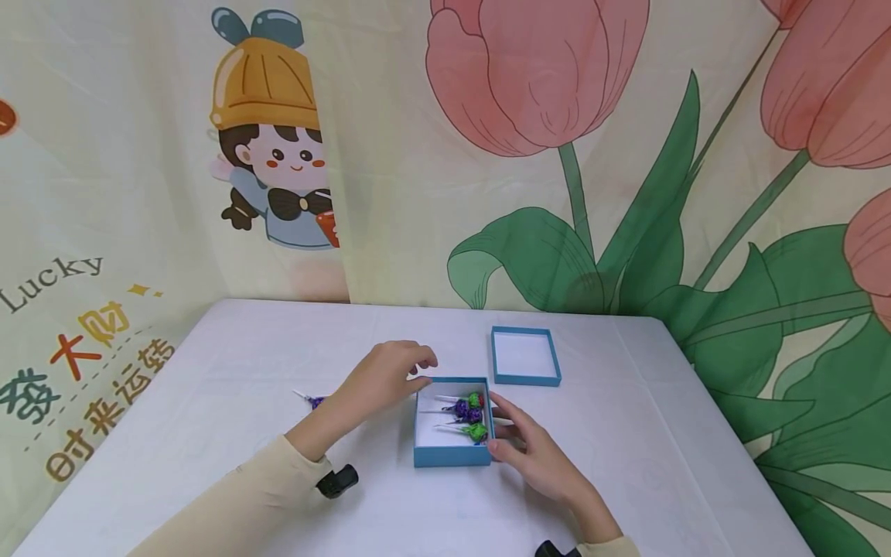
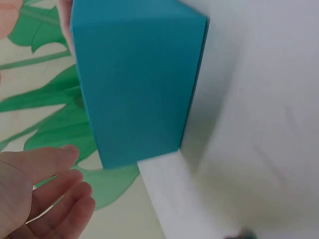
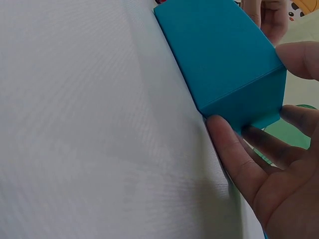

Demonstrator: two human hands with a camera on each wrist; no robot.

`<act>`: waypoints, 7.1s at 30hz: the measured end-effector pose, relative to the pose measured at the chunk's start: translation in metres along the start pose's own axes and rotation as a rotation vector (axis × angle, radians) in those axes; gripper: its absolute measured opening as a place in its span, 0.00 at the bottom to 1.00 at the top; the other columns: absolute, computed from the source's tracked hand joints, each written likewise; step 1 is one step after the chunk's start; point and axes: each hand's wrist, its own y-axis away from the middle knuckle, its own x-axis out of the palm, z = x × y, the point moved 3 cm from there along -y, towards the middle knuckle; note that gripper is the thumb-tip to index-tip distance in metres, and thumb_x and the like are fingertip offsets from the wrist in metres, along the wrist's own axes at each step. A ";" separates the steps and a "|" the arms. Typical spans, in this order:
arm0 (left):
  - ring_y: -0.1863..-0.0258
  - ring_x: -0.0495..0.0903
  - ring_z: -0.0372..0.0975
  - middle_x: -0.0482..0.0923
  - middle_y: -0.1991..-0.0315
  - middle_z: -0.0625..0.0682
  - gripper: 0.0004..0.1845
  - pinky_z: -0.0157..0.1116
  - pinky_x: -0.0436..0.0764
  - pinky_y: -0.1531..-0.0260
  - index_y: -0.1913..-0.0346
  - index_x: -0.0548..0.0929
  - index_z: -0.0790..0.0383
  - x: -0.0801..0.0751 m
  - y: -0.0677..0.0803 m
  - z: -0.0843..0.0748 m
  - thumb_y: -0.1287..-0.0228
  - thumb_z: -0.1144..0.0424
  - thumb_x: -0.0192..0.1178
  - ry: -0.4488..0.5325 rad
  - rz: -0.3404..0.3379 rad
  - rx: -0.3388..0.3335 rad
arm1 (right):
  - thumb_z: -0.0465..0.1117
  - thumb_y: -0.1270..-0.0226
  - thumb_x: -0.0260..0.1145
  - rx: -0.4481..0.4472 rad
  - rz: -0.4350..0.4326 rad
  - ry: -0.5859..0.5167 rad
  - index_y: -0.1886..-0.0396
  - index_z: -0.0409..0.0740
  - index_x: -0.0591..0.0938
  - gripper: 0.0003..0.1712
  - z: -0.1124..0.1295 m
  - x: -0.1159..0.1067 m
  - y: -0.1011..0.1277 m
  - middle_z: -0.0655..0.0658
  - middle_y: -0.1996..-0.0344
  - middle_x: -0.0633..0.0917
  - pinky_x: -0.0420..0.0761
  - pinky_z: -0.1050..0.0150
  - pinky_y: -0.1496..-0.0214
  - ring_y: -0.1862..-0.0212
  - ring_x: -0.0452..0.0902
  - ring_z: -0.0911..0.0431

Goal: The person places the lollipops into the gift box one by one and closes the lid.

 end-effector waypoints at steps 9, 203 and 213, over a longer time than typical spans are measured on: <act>0.58 0.87 0.41 0.89 0.57 0.47 0.13 0.43 0.87 0.55 0.50 0.89 0.55 -0.022 0.015 0.040 0.36 0.64 0.77 0.017 0.035 -0.131 | 0.50 0.21 0.67 -0.007 -0.003 -0.013 0.14 0.61 0.61 0.41 -0.002 -0.001 0.001 0.38 0.23 0.71 0.79 0.43 0.31 0.31 0.77 0.44; 0.71 0.76 0.34 0.84 0.70 0.46 0.06 0.28 0.79 0.66 0.60 0.90 0.59 0.055 -0.005 -0.037 0.36 0.66 0.77 0.121 0.284 0.119 | 0.48 0.20 0.66 -0.006 0.022 -0.040 0.15 0.62 0.60 0.41 0.000 0.000 0.001 0.38 0.24 0.71 0.84 0.52 0.37 0.31 0.77 0.44; 0.62 0.83 0.39 0.88 0.60 0.50 0.09 0.33 0.83 0.60 0.53 0.90 0.58 0.025 -0.006 -0.028 0.34 0.64 0.76 0.122 0.228 0.095 | 0.51 0.21 0.67 0.005 0.010 -0.020 0.15 0.63 0.60 0.41 0.000 0.000 0.000 0.38 0.23 0.71 0.82 0.45 0.34 0.30 0.76 0.43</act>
